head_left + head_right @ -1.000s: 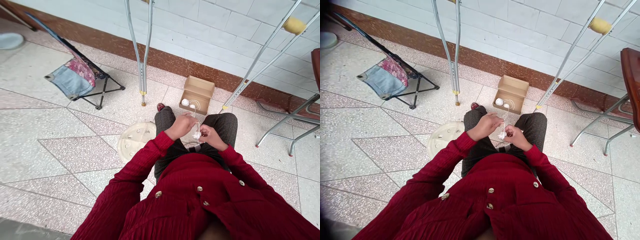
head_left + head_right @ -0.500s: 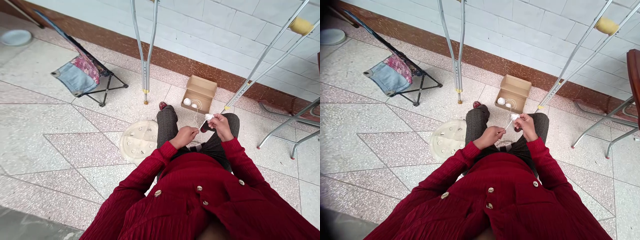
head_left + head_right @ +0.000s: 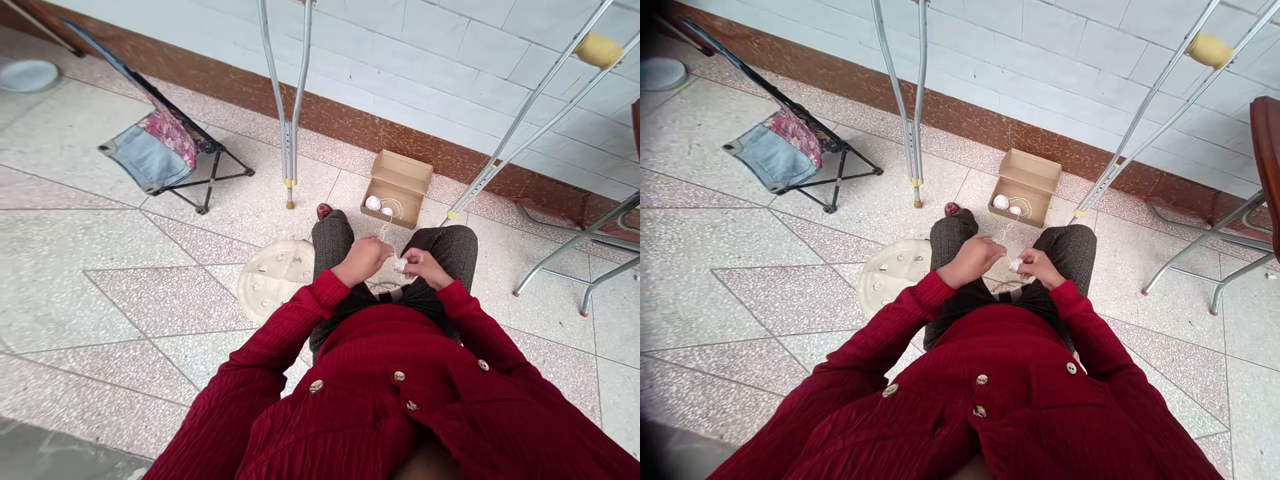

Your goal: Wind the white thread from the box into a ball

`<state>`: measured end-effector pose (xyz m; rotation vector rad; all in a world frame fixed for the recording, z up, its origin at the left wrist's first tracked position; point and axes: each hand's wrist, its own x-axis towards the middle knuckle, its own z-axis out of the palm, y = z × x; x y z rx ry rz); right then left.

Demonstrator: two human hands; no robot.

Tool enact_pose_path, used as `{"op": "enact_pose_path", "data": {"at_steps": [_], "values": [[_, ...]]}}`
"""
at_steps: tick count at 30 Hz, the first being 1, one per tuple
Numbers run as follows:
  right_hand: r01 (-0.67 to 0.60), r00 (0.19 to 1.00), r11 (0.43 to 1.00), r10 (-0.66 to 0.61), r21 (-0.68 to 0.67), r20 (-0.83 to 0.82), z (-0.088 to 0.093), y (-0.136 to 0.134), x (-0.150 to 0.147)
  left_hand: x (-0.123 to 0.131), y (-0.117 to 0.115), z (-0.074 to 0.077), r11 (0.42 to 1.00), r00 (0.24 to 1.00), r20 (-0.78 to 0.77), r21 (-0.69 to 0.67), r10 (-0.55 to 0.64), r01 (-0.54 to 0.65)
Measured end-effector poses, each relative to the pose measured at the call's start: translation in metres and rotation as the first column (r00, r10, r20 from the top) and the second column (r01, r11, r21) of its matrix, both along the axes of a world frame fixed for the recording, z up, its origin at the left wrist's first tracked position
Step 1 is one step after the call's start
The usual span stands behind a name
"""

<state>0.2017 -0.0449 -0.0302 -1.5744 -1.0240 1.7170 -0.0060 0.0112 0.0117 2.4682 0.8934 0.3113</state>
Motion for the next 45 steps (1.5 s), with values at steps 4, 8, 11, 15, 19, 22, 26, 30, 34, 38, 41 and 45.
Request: {"op": "enact_pose_path", "data": {"at_steps": [4,8,11,15,19,22,26,30,34,38,41,45], "values": [[-0.092,0.968,0.996,0.088,-0.004,-0.233,0.023,-0.011,-0.007,0.001,0.004,-0.006,0.991,0.991,0.132,-0.134,0.038,-0.021],[0.089,0.965,0.991,-0.062,0.097,-0.254,0.039,-0.012,-0.017,0.011,-0.012,-0.014,0.883,0.941,0.254,-0.462,0.225,-0.086],[0.112,0.976,0.982,-0.080,0.154,-0.202,0.044,-0.012,-0.024,0.014,-0.020,-0.015,0.811,0.909,0.246,-0.567,0.335,-0.145],[0.080,0.978,0.976,-0.038,0.203,-0.204,0.051,-0.015,-0.030,0.013,-0.018,-0.012,0.779,0.895,0.266,-0.613,0.359,-0.130],[0.170,0.966,0.961,-0.119,0.217,-0.231,0.061,-0.014,-0.029,0.014,-0.015,-0.017,0.768,0.902,0.315,-0.640,0.295,-0.028],[0.260,0.958,0.938,-0.220,0.228,-0.187,0.064,-0.003,-0.021,0.015,-0.021,-0.024,0.830,0.938,0.229,-0.550,0.260,-0.096],[0.335,0.940,0.894,-0.339,0.298,-0.040,0.055,0.018,-0.006,0.013,-0.035,-0.025,0.920,0.992,0.028,-0.378,0.121,-0.102],[0.273,0.929,0.901,-0.338,0.337,0.149,0.027,0.022,-0.003,0.006,-0.035,-0.006,0.997,1.000,0.011,-0.083,0.010,-0.009],[0.101,0.995,0.973,-0.102,0.207,-0.005,0.011,-0.003,-0.019,-0.004,-0.015,0.011,0.995,0.996,0.083,0.099,-0.021,0.013],[0.061,0.968,0.991,-0.031,0.115,-0.248,0.034,-0.023,-0.027,-0.004,0.000,0.009,1.000,0.988,0.153,-0.012,-0.005,0.007],[0.104,0.943,0.991,-0.073,0.081,-0.325,0.060,-0.024,-0.022,0.002,-0.001,0.000,0.989,0.980,0.184,-0.144,0.071,-0.045],[0.204,0.924,0.979,-0.182,0.029,-0.337,0.081,-0.014,-0.013,0.007,-0.010,-0.016,0.952,0.976,0.160,-0.290,0.149,-0.098]]}}
